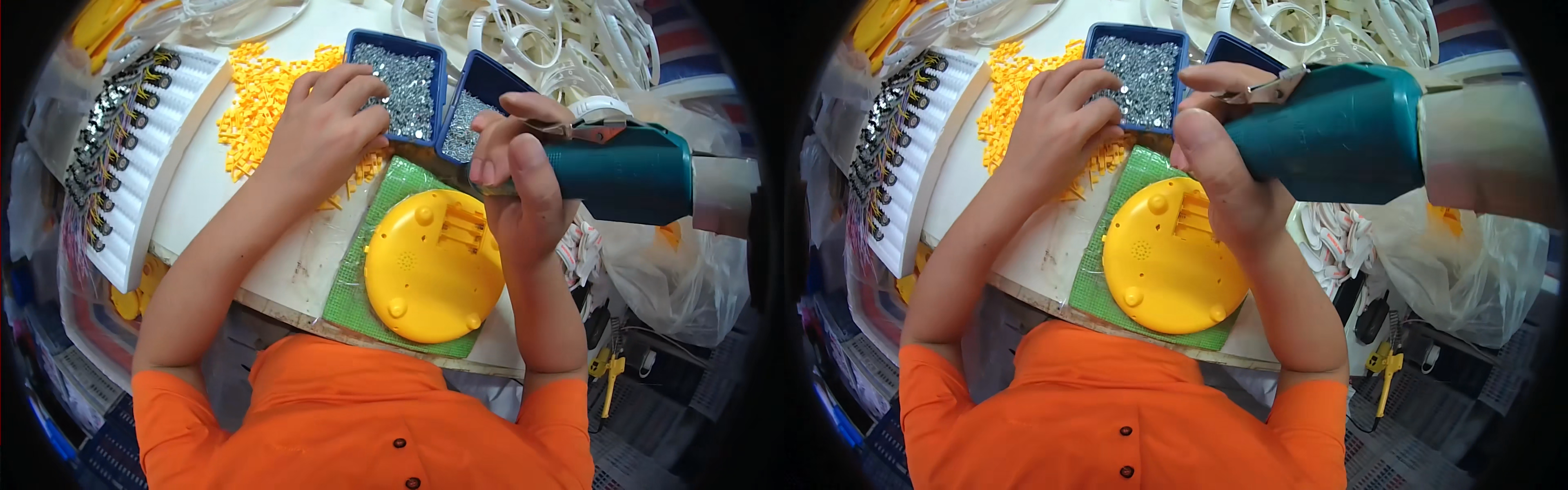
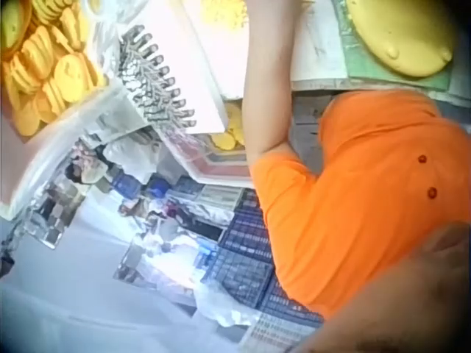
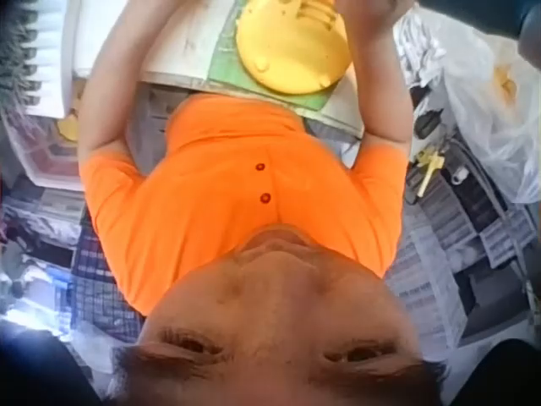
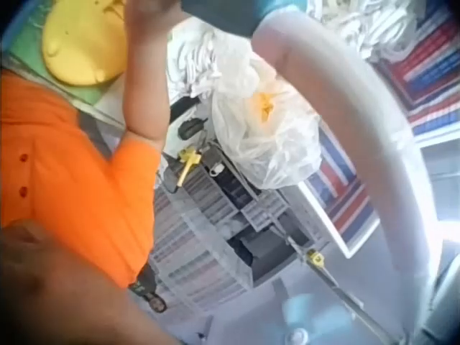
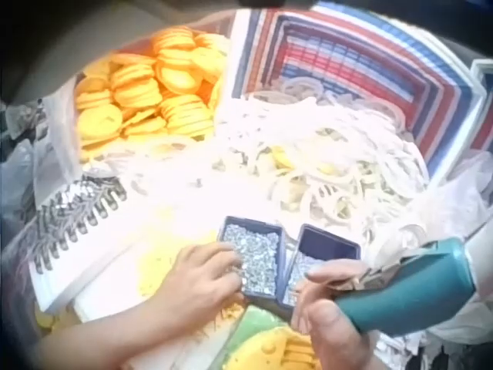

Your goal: Assembling electronic components and screws into a plastic toy base at a factory workstation.

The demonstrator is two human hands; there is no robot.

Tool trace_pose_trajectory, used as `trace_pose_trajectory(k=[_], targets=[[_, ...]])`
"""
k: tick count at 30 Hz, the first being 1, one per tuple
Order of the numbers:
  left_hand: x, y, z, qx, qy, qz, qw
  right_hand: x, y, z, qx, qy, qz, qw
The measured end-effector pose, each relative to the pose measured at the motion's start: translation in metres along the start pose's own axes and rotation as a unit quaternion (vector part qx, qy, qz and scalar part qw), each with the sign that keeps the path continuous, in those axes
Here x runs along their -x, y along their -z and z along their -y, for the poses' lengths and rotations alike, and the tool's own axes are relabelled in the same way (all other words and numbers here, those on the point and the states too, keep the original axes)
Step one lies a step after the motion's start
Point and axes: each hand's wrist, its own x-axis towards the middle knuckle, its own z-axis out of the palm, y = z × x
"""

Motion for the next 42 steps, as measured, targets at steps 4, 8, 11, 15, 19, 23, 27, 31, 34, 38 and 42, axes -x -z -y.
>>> trace_pose_trajectory(k=[4, 8, 11, 15, 19, 23, 27, 31, 34, 38, 42], targets=[[-0.010, -0.013, 0.008, -0.013, 0.025, -0.031, 0.999, -0.017, -0.011, -0.011, 0.035, -0.018, 0.005, 0.999], [-0.015, -0.018, 0.012, 0.018, 0.030, -0.047, 0.998, -0.023, -0.008, -0.039, 0.055, -0.049, 0.011, 0.997], [-0.012, -0.017, 0.015, 0.066, 0.035, -0.065, 0.995, -0.022, -0.010, -0.054, 0.116, -0.066, 0.016, 0.991], [-0.009, -0.008, 0.007, 0.113, 0.054, -0.048, 0.991, -0.025, -0.013, -0.044, 0.154, -0.071, 0.019, 0.985], [-0.015, -0.011, -0.013, 0.135, -0.005, -0.017, 0.991, -0.028, -0.004, -0.021, 0.117, -0.016, 0.026, 0.993], [-0.027, -0.025, -0.024, 0.099, -0.059, 0.010, 0.993, -0.024, 0.000, 0.008, 0.098, 0.013, -0.011, 0.995], [-0.054, -0.029, -0.030, 0.088, -0.125, 0.047, 0.987, -0.013, 0.031, 0.025, 0.077, 0.053, -0.029, 0.995], [-0.082, -0.042, -0.038, 0.130, -0.156, -0.019, 0.979, 0.016, 0.067, 0.057, -0.122, 0.062, -0.005, 0.991], [-0.081, -0.035, -0.058, 0.181, -0.103, 0.059, 0.976, 0.047, 0.063, 0.065, -0.112, 0.040, -0.046, 0.992], [-0.050, -0.015, -0.089, 0.250, -0.092, 0.162, 0.950, 0.082, 0.043, 0.071, -0.125, -0.041, -0.131, 0.983], [-0.027, -0.021, -0.107, 0.206, -0.080, 0.197, 0.955, 0.093, 0.037, 0.057, -0.168, -0.037, -0.089, 0.981]])
